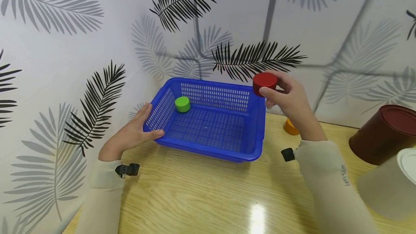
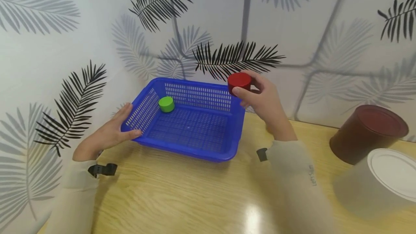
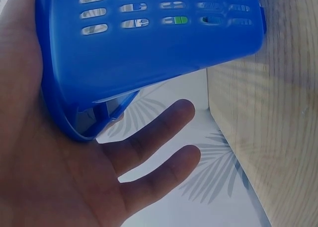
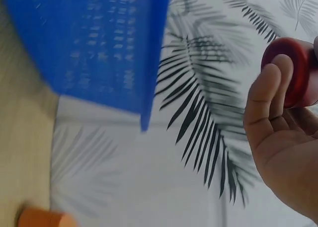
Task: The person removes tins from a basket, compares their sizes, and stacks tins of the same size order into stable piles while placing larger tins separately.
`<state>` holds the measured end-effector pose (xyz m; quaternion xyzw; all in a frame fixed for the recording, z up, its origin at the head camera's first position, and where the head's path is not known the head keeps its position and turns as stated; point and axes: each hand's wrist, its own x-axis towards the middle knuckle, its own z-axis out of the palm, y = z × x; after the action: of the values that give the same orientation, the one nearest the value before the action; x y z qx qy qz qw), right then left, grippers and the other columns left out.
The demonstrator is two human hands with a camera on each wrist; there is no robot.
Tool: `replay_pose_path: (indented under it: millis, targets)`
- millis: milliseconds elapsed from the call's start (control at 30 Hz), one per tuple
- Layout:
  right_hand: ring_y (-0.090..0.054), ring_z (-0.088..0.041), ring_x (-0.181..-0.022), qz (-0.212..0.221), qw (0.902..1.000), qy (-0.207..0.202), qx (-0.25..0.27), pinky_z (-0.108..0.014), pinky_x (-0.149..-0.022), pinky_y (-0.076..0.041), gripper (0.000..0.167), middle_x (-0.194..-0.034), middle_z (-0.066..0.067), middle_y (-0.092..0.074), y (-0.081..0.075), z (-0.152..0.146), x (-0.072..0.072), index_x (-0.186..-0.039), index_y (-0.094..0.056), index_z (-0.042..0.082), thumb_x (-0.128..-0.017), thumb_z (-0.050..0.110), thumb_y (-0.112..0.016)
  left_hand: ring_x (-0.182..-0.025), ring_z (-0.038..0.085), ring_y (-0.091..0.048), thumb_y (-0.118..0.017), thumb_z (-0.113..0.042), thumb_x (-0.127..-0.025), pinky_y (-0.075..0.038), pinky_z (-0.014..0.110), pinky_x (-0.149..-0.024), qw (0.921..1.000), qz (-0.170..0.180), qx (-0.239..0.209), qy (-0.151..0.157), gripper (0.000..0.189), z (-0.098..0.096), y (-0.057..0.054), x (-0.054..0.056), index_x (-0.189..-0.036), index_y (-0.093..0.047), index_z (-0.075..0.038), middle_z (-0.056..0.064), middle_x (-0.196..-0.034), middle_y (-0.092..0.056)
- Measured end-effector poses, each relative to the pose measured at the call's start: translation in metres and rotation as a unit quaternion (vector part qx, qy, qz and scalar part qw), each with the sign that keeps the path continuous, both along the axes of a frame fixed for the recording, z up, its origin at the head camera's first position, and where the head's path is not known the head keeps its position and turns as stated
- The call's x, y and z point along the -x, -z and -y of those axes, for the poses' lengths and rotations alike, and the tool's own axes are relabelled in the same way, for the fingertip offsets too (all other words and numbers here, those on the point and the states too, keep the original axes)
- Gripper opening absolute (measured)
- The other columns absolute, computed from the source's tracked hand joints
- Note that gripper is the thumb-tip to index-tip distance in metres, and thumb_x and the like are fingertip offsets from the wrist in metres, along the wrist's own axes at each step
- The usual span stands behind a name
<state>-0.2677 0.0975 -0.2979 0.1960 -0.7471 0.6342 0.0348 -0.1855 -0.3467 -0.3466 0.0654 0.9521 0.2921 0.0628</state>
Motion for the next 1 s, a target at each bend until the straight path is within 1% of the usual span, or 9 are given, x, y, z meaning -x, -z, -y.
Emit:
replay_pose_path:
  millis: [100,200,267,333,500,600,767,867,1000]
  targets:
    - [-0.06,-0.02,-0.061,0.015,0.9996,0.021,0.014,-0.025,-0.06,-0.055,0.054,-0.119,-0.008,-0.063,0.011,-0.022,-0.004,-0.142,-0.055,0.013,-0.093,0.023,-0.075,-0.152,0.039,0.004,-0.068,-0.056,-0.091,-0.01,0.067,-0.115,1.0,-0.001,0.001,0.0,0.112,-0.001,0.001,-0.001,-0.162,0.005,-0.01,0.011,-0.168,0.01]
    - [-0.055,-0.019,-0.055,0.027,0.9984,0.034,0.035,-0.023,-0.056,-0.052,0.052,-0.116,-0.006,-0.064,0.028,-0.045,-0.003,-0.14,-0.056,0.013,-0.093,0.018,-0.076,-0.152,0.039,0.004,-0.067,-0.057,-0.091,-0.01,0.067,-0.115,1.0,0.0,0.001,0.0,0.112,-0.001,0.003,-0.002,-0.162,0.006,-0.011,0.011,-0.168,0.01]
    - [-0.053,-0.019,-0.053,0.032,0.9976,0.044,0.043,-0.022,-0.054,-0.052,0.051,-0.116,-0.005,-0.063,0.041,-0.059,0.0,-0.139,-0.056,0.011,-0.092,0.016,-0.076,-0.152,0.039,0.004,-0.067,-0.056,-0.092,-0.011,0.068,-0.114,1.0,-0.001,0.002,0.001,0.111,0.0,0.004,-0.002,-0.162,0.006,-0.012,0.012,-0.168,0.01]
    - [-0.053,-0.018,-0.052,0.04,0.9969,0.06,0.032,-0.022,-0.054,-0.052,0.051,-0.117,-0.003,-0.062,0.054,-0.071,0.005,-0.138,-0.055,0.011,-0.092,0.017,-0.077,-0.152,0.04,0.004,-0.067,-0.055,-0.092,-0.011,0.068,-0.114,1.0,-0.006,0.001,0.001,0.111,0.002,0.005,-0.004,-0.162,0.006,-0.011,0.013,-0.168,0.01]
    - [-0.052,-0.018,-0.053,0.075,0.9918,0.099,-0.029,-0.023,-0.055,-0.052,0.053,-0.117,-0.001,-0.058,0.084,-0.091,0.017,-0.136,-0.048,0.01,-0.094,0.024,-0.075,-0.151,0.041,0.005,-0.069,-0.052,-0.092,-0.01,0.068,-0.114,0.9999,-0.016,-0.001,0.004,0.111,0.005,0.008,-0.006,-0.162,0.005,-0.009,0.013,-0.168,0.011]
    - [-0.051,-0.017,-0.054,0.1,0.9886,0.101,-0.048,-0.024,-0.055,-0.051,0.053,-0.117,0.0,-0.056,0.098,-0.099,0.023,-0.134,-0.043,0.01,-0.094,0.026,-0.075,-0.151,0.041,0.006,-0.069,-0.051,-0.092,-0.009,0.068,-0.114,0.9998,-0.02,-0.004,0.006,0.111,0.004,0.01,-0.006,-0.162,0.005,-0.008,0.013,-0.167,0.012]
    - [-0.051,-0.014,-0.055,0.11,0.9875,0.095,-0.061,-0.024,-0.055,-0.051,0.054,-0.122,-0.004,-0.053,0.11,-0.106,0.025,-0.131,-0.04,0.009,-0.094,0.024,-0.075,-0.151,0.042,0.006,-0.07,-0.052,-0.092,-0.01,0.07,-0.113,0.9997,-0.023,-0.007,0.008,0.112,0.0,0.014,-0.003,-0.162,0.006,-0.009,0.014,-0.167,0.012]
    - [-0.052,-0.013,-0.055,0.11,0.9877,0.092,-0.064,-0.024,-0.055,-0.051,0.054,-0.125,-0.007,-0.052,0.111,-0.107,0.023,-0.13,-0.04,0.008,-0.093,0.023,-0.076,-0.151,0.042,0.006,-0.069,-0.052,-0.091,-0.01,0.071,-0.113,0.9997,-0.023,-0.007,0.009,0.112,-0.001,0.016,-0.001,-0.162,0.007,-0.01,0.013,-0.167,0.012]
    - [-0.055,-0.014,-0.056,0.112,0.987,0.086,-0.076,-0.026,-0.057,-0.054,0.06,-0.133,-0.013,-0.05,0.111,-0.108,0.021,-0.134,-0.037,0.002,-0.093,0.023,-0.076,-0.151,0.042,0.006,-0.069,-0.052,-0.092,-0.009,0.07,-0.113,0.9997,-0.024,-0.005,0.01,0.112,0.0,0.017,0.0,-0.162,0.007,-0.01,0.014,-0.167,0.012]
